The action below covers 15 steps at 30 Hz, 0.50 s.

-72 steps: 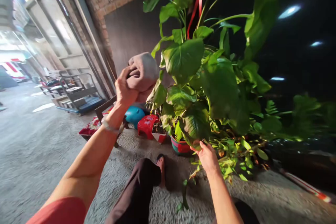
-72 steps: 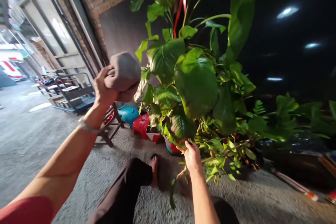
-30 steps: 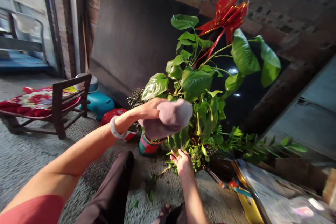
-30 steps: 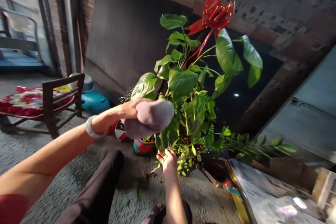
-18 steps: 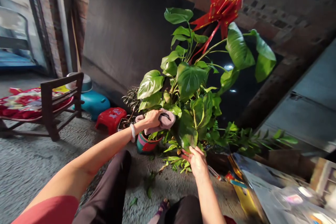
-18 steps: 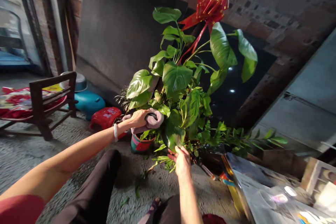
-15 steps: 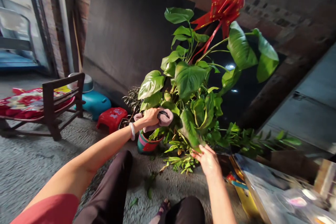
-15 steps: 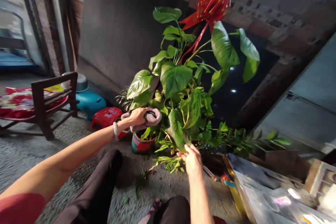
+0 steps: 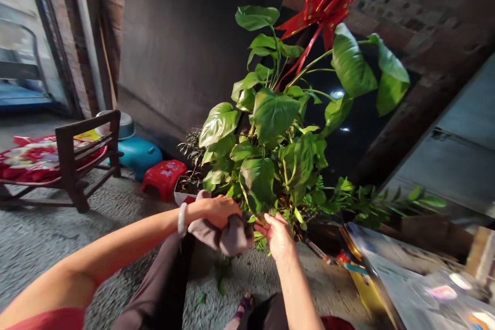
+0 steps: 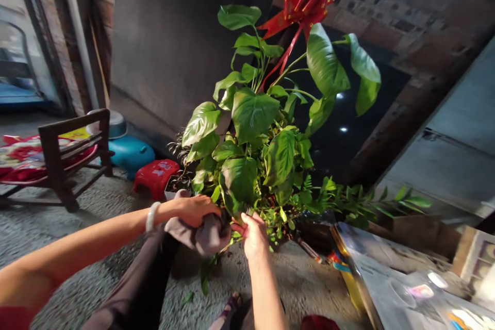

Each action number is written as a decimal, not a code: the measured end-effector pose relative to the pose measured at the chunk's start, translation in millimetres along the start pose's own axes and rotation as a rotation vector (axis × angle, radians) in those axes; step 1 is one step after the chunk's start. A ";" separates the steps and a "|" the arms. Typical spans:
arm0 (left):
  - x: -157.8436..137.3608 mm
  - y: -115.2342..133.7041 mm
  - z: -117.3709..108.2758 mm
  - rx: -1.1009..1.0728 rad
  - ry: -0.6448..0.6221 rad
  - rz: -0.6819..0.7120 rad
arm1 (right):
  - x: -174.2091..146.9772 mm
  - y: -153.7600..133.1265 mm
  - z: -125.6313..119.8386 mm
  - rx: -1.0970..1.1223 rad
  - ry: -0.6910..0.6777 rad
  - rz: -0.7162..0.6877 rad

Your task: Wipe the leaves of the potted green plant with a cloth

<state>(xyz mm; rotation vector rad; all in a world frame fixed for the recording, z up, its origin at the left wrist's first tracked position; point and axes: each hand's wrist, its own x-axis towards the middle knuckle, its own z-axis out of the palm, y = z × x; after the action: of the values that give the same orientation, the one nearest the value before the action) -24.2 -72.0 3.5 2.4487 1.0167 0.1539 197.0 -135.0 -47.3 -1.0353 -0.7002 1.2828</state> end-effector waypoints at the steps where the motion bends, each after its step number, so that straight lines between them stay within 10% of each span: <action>1: -15.5 1.9 -11.6 -0.091 -0.094 0.077 | 1.0 6.9 3.0 -0.036 0.029 -0.007; 4: -43.9 4.1 -61.9 -0.336 -0.063 0.269 | 6.5 20.3 5.7 -0.079 0.084 -0.048; 8: -17.8 16.4 -106.5 -0.343 0.663 0.152 | 9.7 34.7 9.2 -0.108 0.136 -0.058; 11: 11.9 31.7 -94.6 -0.321 0.910 0.006 | 8.7 47.8 11.4 -0.124 0.161 -0.076; 15: 11.2 36.2 -64.2 -0.277 0.910 0.037 | 9.3 59.2 5.1 -0.136 0.175 -0.119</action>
<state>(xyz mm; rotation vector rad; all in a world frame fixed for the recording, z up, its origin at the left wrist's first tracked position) -11.0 -61.3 76.1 2.1184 1.1721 1.4091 169.1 -126.7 -100.0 -1.1835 -0.7108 1.0397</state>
